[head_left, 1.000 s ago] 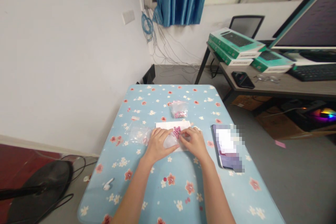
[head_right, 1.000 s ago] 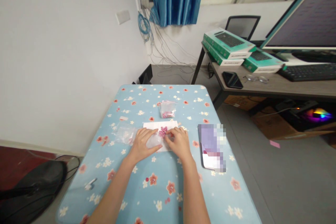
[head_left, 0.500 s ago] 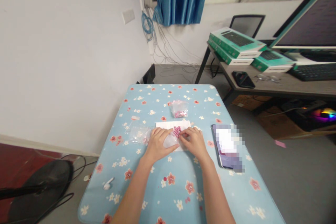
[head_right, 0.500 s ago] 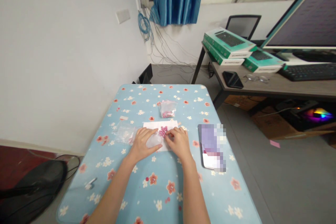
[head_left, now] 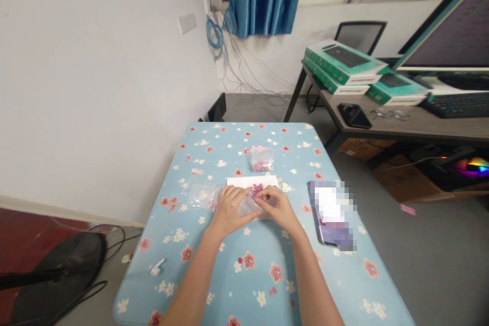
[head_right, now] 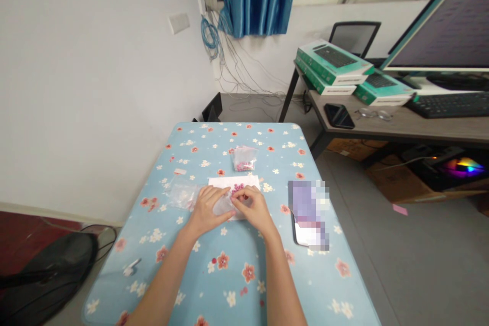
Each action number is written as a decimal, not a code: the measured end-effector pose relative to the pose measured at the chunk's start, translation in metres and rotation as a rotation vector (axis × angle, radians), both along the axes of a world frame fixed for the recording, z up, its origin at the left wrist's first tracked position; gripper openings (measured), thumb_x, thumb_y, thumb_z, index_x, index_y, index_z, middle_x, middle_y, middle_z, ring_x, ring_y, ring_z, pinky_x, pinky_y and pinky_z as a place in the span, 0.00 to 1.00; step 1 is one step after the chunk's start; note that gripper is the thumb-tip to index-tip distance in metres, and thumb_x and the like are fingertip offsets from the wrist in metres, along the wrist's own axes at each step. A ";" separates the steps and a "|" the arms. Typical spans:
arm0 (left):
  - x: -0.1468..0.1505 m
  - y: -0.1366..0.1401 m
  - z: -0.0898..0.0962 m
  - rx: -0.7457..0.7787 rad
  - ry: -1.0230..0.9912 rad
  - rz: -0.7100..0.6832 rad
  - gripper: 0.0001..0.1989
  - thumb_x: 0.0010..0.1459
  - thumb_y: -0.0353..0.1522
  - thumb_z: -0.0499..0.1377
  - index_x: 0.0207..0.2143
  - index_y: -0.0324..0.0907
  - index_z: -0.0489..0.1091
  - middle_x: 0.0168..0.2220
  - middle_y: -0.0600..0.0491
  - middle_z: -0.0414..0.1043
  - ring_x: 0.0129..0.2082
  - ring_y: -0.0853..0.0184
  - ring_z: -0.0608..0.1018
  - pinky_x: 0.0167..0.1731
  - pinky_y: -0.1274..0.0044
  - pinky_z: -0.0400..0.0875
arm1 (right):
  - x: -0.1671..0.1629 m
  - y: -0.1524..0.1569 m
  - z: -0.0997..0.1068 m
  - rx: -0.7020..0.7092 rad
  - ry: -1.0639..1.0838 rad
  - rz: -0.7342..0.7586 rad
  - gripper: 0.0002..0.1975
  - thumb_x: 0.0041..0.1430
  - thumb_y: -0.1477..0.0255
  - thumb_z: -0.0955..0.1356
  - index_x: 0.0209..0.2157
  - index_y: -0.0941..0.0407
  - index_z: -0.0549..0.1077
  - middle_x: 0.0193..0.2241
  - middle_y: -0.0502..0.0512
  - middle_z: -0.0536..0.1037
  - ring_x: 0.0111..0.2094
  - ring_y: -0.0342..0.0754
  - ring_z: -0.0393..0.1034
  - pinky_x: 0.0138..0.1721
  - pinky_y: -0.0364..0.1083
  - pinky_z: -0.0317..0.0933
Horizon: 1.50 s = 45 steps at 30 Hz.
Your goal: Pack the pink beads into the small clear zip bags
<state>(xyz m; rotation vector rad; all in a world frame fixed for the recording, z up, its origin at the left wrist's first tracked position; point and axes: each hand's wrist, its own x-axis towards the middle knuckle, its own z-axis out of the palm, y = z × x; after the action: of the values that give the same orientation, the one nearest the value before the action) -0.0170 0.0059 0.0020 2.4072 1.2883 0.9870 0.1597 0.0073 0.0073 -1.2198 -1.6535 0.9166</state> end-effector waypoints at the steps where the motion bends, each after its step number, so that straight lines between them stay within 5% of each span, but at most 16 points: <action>1: 0.000 0.000 0.000 0.003 0.000 0.001 0.25 0.50 0.44 0.63 0.48 0.41 0.67 0.38 0.49 0.74 0.40 0.60 0.73 0.47 0.65 0.61 | 0.000 0.000 0.000 -0.001 -0.002 0.009 0.04 0.53 0.69 0.69 0.28 0.54 0.75 0.24 0.50 0.71 0.31 0.47 0.63 0.37 0.47 0.56; 7: -0.001 0.000 0.001 0.005 -0.001 0.003 0.25 0.51 0.44 0.62 0.48 0.41 0.66 0.38 0.50 0.74 0.40 0.60 0.73 0.46 0.66 0.62 | 0.006 0.002 -0.001 0.012 -0.053 -0.068 0.06 0.55 0.69 0.67 0.30 0.55 0.75 0.26 0.52 0.72 0.30 0.47 0.63 0.37 0.47 0.56; 15: -0.001 0.000 -0.002 0.003 0.011 -0.002 0.25 0.51 0.43 0.62 0.49 0.41 0.66 0.39 0.50 0.74 0.41 0.60 0.73 0.48 0.66 0.61 | 0.011 0.001 -0.008 0.040 -0.491 -0.129 0.04 0.53 0.71 0.67 0.29 0.54 0.74 0.25 0.51 0.72 0.32 0.50 0.63 0.38 0.48 0.50; 22: -0.002 0.000 -0.003 0.002 0.009 0.000 0.24 0.52 0.43 0.62 0.49 0.42 0.66 0.39 0.50 0.74 0.41 0.61 0.73 0.48 0.66 0.61 | 0.007 0.000 -0.008 0.034 -0.572 -0.108 0.05 0.53 0.72 0.66 0.29 0.54 0.75 0.26 0.51 0.73 0.34 0.49 0.64 0.39 0.48 0.49; 29: -0.002 0.000 -0.001 -0.009 0.005 0.000 0.24 0.52 0.43 0.62 0.49 0.43 0.66 0.39 0.50 0.74 0.42 0.60 0.73 0.48 0.65 0.62 | 0.009 0.001 -0.008 0.040 -0.501 -0.124 0.04 0.53 0.72 0.67 0.28 0.54 0.75 0.25 0.51 0.73 0.33 0.50 0.63 0.38 0.48 0.50; 38: -0.002 0.000 -0.001 -0.001 0.008 0.005 0.25 0.51 0.44 0.62 0.49 0.43 0.67 0.39 0.49 0.74 0.41 0.60 0.73 0.47 0.65 0.62 | 0.011 0.003 0.001 0.000 -0.054 -0.097 0.07 0.52 0.66 0.69 0.27 0.55 0.75 0.24 0.52 0.73 0.28 0.47 0.64 0.35 0.47 0.56; 45: -0.001 0.000 -0.001 -0.012 0.007 0.004 0.26 0.51 0.45 0.62 0.49 0.42 0.67 0.39 0.49 0.74 0.41 0.60 0.73 0.47 0.65 0.62 | 0.006 0.000 0.005 -0.047 0.016 -0.023 0.06 0.52 0.67 0.69 0.27 0.55 0.75 0.25 0.51 0.73 0.30 0.47 0.64 0.35 0.47 0.57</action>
<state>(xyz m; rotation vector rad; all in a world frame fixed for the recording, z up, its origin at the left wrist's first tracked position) -0.0178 0.0063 0.0015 2.4021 1.2988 0.9701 0.1652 0.0071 0.0121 -1.2577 -1.6097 0.9538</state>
